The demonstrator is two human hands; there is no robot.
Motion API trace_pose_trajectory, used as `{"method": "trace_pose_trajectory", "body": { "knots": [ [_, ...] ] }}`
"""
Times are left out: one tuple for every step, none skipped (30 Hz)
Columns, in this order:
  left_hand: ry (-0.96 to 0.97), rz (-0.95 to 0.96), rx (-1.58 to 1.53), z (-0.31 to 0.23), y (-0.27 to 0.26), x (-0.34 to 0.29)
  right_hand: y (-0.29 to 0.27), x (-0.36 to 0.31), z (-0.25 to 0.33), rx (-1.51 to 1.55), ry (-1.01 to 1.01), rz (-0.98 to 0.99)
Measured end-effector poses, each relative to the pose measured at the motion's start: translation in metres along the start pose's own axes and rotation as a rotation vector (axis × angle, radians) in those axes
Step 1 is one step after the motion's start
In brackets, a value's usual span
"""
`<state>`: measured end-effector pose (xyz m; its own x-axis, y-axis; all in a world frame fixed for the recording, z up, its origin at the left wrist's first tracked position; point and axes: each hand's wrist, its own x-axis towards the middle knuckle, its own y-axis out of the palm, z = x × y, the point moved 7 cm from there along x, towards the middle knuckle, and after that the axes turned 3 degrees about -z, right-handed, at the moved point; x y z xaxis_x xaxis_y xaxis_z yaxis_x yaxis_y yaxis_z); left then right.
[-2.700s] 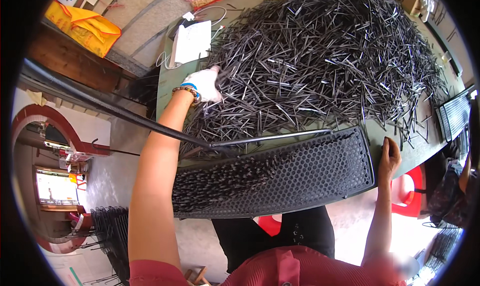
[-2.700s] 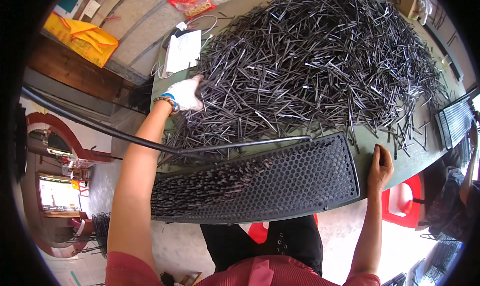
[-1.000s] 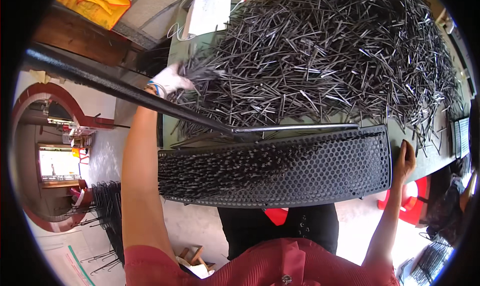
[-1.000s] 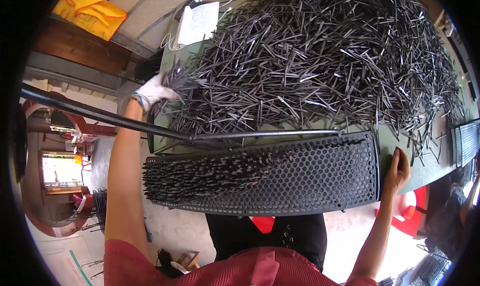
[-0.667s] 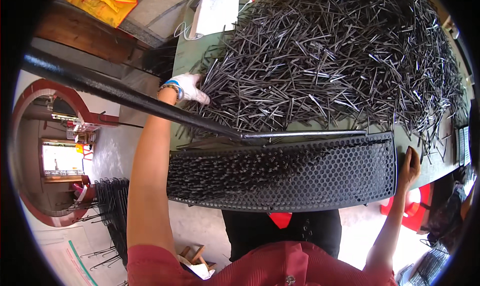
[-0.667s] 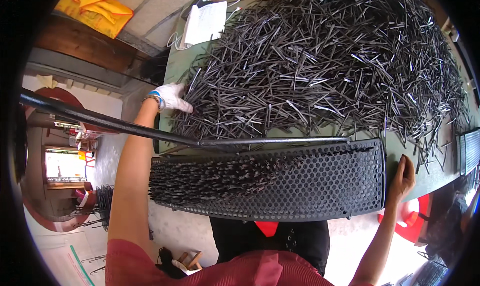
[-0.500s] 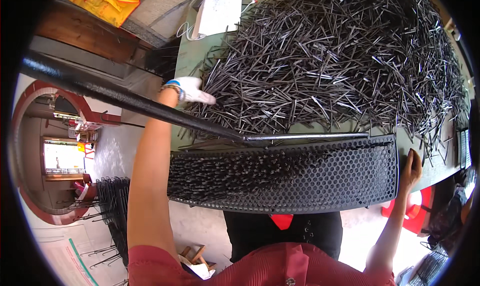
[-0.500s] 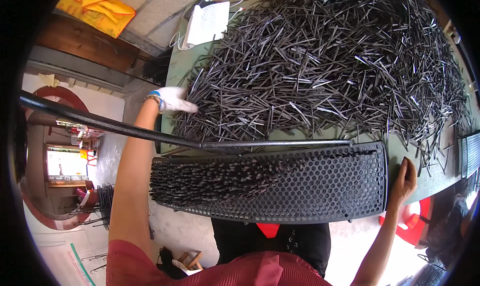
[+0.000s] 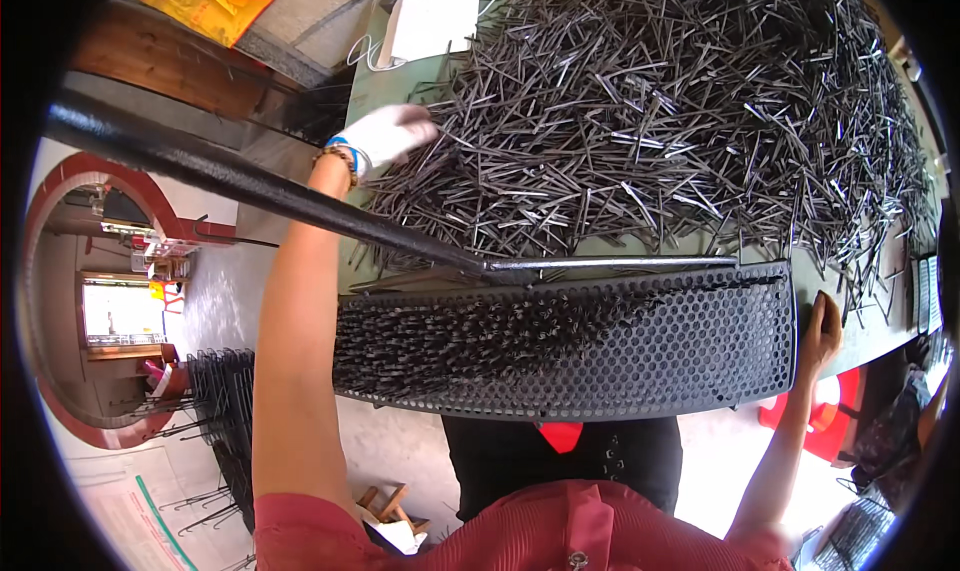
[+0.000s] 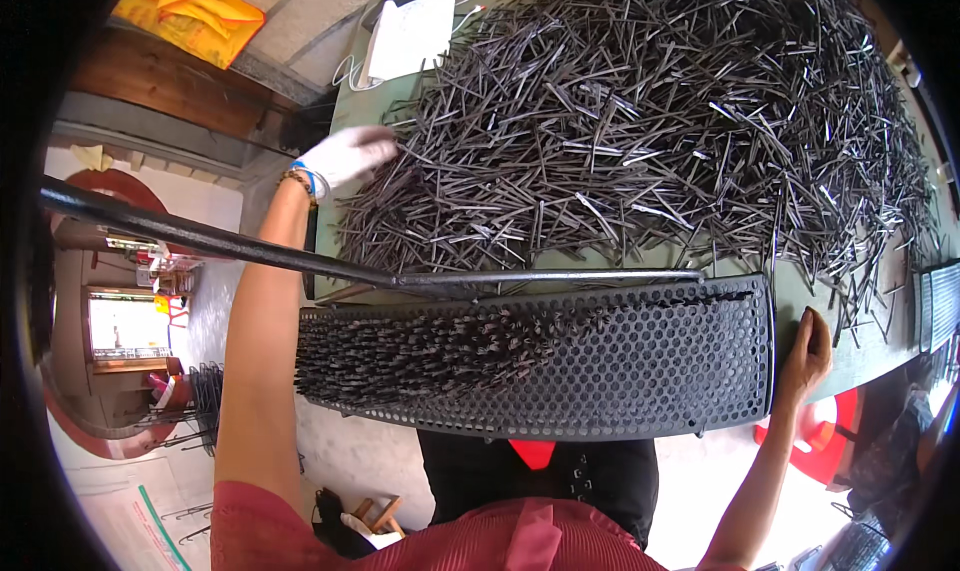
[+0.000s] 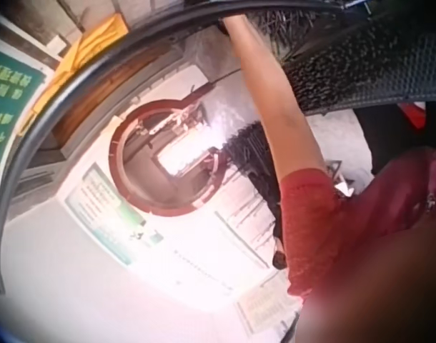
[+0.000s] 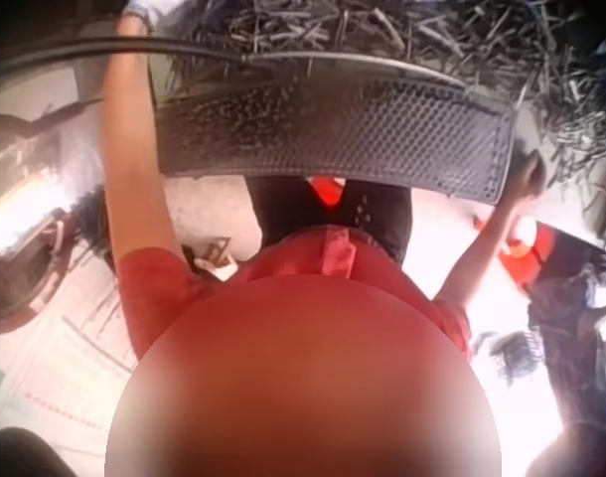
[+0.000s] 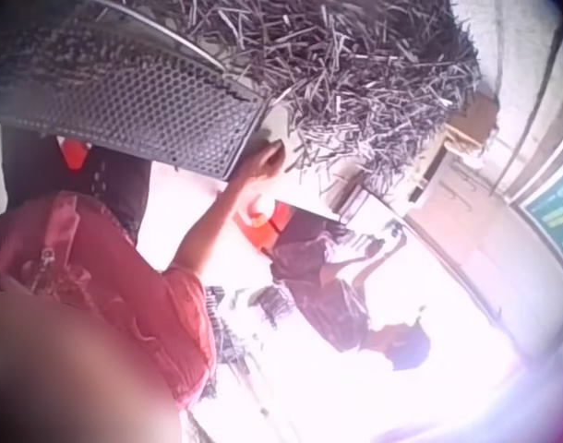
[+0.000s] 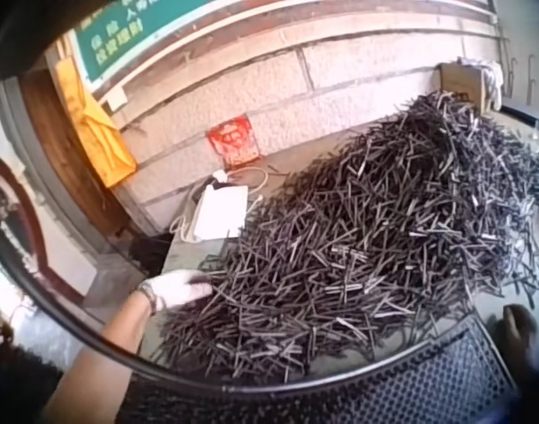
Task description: Placing metal rods into a perforated tray for sorting or assembly.
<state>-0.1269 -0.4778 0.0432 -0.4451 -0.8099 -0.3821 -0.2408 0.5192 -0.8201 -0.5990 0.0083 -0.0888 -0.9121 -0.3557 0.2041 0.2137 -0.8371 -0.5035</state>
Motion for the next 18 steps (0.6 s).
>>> {"method": "trace_pose_trajectory", "body": {
  "knots": [
    [-0.051,-0.050,0.038,0.012,-0.009,0.005,0.000,0.000,-0.002,0.009,-0.004,-0.001],
    [-0.102,-0.102,0.079,0.028,-0.021,0.009,0.000,0.001,-0.004,0.023,-0.007,-0.002],
    [0.066,-0.110,0.287,0.032,-0.022,0.007,0.001,0.003,-0.004,0.028,-0.008,-0.001],
    [0.037,-0.009,0.399,0.028,-0.010,-0.001,-0.001,0.003,-0.005,0.010,-0.016,-0.001],
    [-0.020,0.078,0.536,0.033,0.006,0.005,-0.003,0.003,-0.005,-0.008,-0.024,-0.002],
    [0.050,0.159,0.514,0.027,0.023,0.008,-0.004,0.003,-0.005,-0.016,-0.020,-0.007],
    [0.022,0.179,0.548,0.038,0.031,0.014,0.000,0.003,-0.002,-0.009,-0.028,-0.001],
    [-0.031,0.175,0.565,0.032,0.033,0.019,0.000,0.004,-0.001,-0.016,-0.033,0.000],
    [-0.084,0.171,0.582,0.028,0.033,0.023,0.001,0.004,0.000,-0.036,-0.047,0.000],
    [-0.014,0.091,0.576,0.020,0.029,0.029,0.000,0.004,-0.001,-0.036,-0.049,0.000],
    [-0.008,0.105,0.650,0.019,0.028,0.034,0.000,0.005,-0.004,-0.012,-0.030,-0.002],
    [-0.011,0.173,0.667,0.020,0.031,0.038,0.000,0.005,-0.006,0.013,-0.011,-0.003],
    [-0.013,0.241,0.686,0.016,0.033,0.038,0.000,0.005,-0.006,0.015,-0.012,-0.004],
    [-0.001,0.224,0.694,0.023,0.039,0.043,0.000,0.004,-0.005,0.001,-0.003,-0.005],
    [0.028,0.201,0.658,0.027,0.040,0.041,0.001,0.004,-0.004,-0.012,0.006,-0.006],
    [0.063,0.184,0.620,0.030,0.042,0.039,0.000,0.003,-0.004,-0.016,0.008,-0.009],
    [0.069,0.176,0.478,0.035,0.043,0.037,-0.001,0.002,-0.003,-0.010,-0.004,-0.014],
    [0.020,0.196,0.374,0.043,0.043,0.036,-0.002,0.002,-0.001,-0.005,-0.016,-0.019]
  ]
}}
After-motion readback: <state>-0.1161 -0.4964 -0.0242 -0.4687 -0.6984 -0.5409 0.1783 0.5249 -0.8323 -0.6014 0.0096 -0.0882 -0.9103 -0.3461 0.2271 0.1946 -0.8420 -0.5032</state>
